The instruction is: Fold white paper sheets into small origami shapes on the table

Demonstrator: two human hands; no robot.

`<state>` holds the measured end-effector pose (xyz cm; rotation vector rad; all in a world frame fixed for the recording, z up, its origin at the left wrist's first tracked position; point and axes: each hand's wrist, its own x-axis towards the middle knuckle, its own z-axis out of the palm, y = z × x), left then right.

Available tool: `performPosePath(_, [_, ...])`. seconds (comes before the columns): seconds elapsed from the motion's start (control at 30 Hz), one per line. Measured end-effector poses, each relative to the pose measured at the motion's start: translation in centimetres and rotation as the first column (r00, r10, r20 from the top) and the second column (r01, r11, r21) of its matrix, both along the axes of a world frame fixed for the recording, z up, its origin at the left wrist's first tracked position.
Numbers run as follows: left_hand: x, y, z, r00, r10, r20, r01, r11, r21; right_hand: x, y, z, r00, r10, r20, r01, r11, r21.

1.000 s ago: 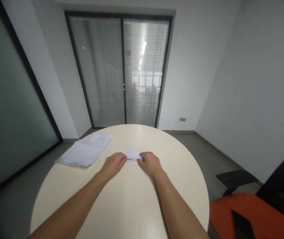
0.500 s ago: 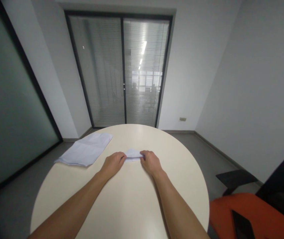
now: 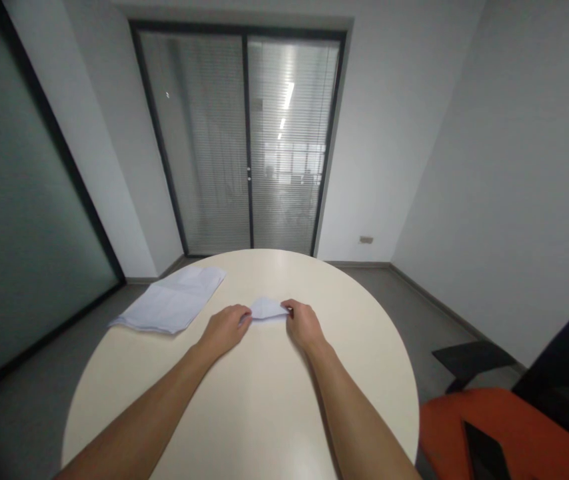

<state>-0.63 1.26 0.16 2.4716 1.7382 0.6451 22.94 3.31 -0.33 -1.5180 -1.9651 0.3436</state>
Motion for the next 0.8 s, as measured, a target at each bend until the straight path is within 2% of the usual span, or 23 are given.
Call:
performPosePath(0.2, [-0.17,-0.01,-0.07,1.0,0.0,-0.001,0.0,1.0,-0.015,0.04,0.01,0.09,0.997,-0.044,-0.07,0.045,0.999,0.005])
performPosePath(0.57, [-0.7,0.58,0.02,0.984,0.176,-0.008,-0.177,0.984,-0.02,0.66,0.36,0.15,0.977,-0.095,-0.192,0.103,0.994,0.033])
performPosePath(0.8, [-0.65,0.44,0.51,0.951,0.308,-0.002,-0.308,0.951,-0.024,0.83,0.68,-0.02,0.969,-0.086,-0.234,0.106,0.992,0.075])
